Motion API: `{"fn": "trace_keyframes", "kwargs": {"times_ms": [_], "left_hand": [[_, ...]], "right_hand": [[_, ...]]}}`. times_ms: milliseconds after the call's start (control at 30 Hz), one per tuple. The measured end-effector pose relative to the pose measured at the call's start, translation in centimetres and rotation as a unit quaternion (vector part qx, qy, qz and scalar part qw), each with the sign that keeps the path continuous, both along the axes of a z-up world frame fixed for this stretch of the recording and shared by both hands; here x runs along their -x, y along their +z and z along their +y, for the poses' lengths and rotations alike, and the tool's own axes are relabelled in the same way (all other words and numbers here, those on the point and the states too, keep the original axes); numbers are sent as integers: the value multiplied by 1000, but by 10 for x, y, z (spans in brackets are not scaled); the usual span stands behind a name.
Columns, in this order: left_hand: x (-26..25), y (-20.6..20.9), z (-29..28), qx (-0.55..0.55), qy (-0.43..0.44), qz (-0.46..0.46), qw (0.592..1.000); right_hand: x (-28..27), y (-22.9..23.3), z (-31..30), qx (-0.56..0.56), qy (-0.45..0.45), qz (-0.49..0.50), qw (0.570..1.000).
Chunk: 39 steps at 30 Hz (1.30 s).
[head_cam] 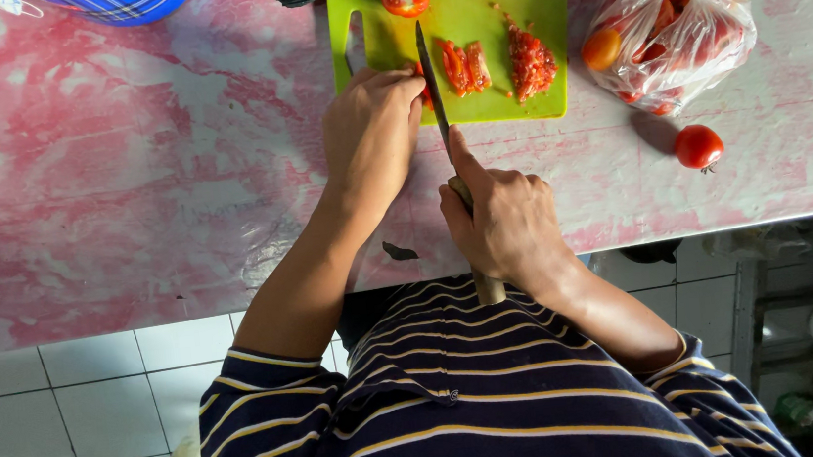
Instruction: The person cuts tomatoes on a green cutting board using a knife.
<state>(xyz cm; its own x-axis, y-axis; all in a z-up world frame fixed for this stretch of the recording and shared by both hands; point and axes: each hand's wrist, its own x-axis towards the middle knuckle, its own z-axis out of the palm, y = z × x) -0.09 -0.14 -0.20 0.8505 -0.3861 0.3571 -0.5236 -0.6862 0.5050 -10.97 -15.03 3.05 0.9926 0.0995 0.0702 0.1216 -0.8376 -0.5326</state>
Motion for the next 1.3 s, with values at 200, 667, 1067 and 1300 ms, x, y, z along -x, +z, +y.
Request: {"fn": "trace_keyframes", "kwargs": {"times_ms": [200, 667, 1067, 1300], "left_hand": [[-1, -2, 0, 12, -2, 0, 1000], [-2, -7, -1, 7, 0, 10, 1000], [6, 3, -3, -39, -21, 13, 999], [5, -2, -7, -49, -16, -8, 999]], "right_hand": [[-1, -6, 4, 12, 14, -19, 1000], [-10, -19, 16, 118, -20, 1, 993], [-10, -19, 5, 13, -30, 35, 999], [2, -11, -3, -40, -22, 34, 998]]}}
